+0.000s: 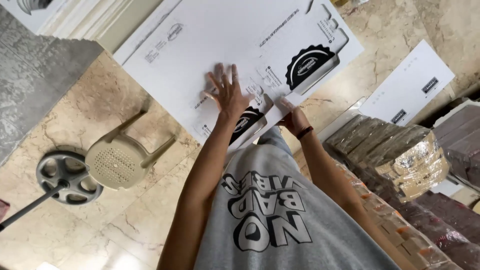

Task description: Punching out pre-cut cardboard shapes from sheets and stacking the components in a factory setting.

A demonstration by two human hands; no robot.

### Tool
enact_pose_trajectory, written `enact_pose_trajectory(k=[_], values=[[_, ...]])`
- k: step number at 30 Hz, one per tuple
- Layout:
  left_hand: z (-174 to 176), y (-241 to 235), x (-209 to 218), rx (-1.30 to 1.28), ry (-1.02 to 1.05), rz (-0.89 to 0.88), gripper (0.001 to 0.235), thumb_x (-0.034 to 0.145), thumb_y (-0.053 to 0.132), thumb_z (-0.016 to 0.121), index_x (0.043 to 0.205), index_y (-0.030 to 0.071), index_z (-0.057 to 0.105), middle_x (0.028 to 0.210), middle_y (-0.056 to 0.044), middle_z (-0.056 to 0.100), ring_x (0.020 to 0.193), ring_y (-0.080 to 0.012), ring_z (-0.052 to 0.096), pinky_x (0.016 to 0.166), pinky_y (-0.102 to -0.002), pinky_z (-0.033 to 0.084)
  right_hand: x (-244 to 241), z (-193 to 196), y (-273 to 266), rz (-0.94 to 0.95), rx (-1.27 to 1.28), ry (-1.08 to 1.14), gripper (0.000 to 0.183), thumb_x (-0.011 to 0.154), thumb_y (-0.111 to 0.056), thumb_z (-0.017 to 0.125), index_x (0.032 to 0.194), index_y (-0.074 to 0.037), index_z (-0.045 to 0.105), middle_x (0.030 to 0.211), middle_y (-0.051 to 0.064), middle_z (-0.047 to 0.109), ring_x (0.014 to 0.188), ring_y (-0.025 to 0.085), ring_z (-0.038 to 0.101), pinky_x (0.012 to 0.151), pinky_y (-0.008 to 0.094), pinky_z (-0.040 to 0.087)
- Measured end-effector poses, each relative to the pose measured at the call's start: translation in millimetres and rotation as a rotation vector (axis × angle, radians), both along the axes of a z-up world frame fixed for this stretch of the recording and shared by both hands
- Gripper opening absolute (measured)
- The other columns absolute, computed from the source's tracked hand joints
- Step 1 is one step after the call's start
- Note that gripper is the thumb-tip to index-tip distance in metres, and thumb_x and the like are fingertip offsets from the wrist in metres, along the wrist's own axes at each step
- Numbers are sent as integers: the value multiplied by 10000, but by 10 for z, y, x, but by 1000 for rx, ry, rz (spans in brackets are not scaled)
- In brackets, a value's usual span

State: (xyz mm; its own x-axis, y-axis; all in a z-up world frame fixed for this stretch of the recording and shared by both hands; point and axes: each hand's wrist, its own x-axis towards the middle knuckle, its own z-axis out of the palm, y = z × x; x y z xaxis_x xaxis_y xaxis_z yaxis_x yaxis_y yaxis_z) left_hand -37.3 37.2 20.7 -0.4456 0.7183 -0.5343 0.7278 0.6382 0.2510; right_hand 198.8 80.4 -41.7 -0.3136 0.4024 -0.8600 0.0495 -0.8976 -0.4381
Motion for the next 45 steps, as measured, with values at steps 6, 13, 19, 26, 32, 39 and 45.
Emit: enact_pose_trajectory(k=[6,13,19,26,32,39,45], values=[[-514,348,-20,-63,22,-78,1259,780,398,921,1666,320,30,1670,-279,-39,1401,-693,-89,898,-955,189,-13,-384,-113,214,411,-206,508,1048,-327,656,1397,29,561,1238,242,673,1126,399,664,852,548,599],[-146,470,-78,-109,-76,34,1219,835,322,894,1656,370,-6,1686,-230,-87,1436,-640,-120,993,-907,125,-477,620,108,162,607,159,423,980,68,485,1392,157,517,1314,390,583,1298,509,533,1142,626,388],[-158,-22,-165,-171,-79,-142,1171,889,561,824,1663,359,-31,1622,-78,-309,1438,-570,-235,1046,-889,175,-66,255,-31,61,11,-175,441,988,-178,574,1405,-40,600,1574,70,506,1260,327,623,861,527,639],[160,-1021,-213,-169,30,-214,1354,701,574,904,1669,262,11,1699,-222,-41,1488,-578,-68,1029,-876,206,-297,241,-602,238,-140,-18,744,880,-368,869,1219,145,451,960,340,614,865,507,701,829,634,609],[-207,-1097,-161,-200,49,-222,1427,679,541,937,1662,242,-53,1682,-264,-76,1466,-613,-93,996,-905,161,-643,198,-1425,519,-177,17,849,913,-436,823,1435,130,466,1267,384,577,991,464,711,923,543,601],[-570,-1079,-106,-230,147,-230,1421,709,348,965,1653,276,-95,1670,-270,-120,1456,-641,-66,952,-925,207,-951,1095,-1469,783,212,-150,664,1013,-448,597,1426,70,546,1402,361,549,1354,504,499,1185,578,358],[-147,-1028,-163,-210,25,-204,1170,867,103,785,1656,310,-54,1679,-228,-156,1460,-643,-90,901,-971,168,-1079,1414,-1515,741,396,-51,412,1044,-262,579,1288,56,672,1118,354,701,1017,420,719,986,564,518]])
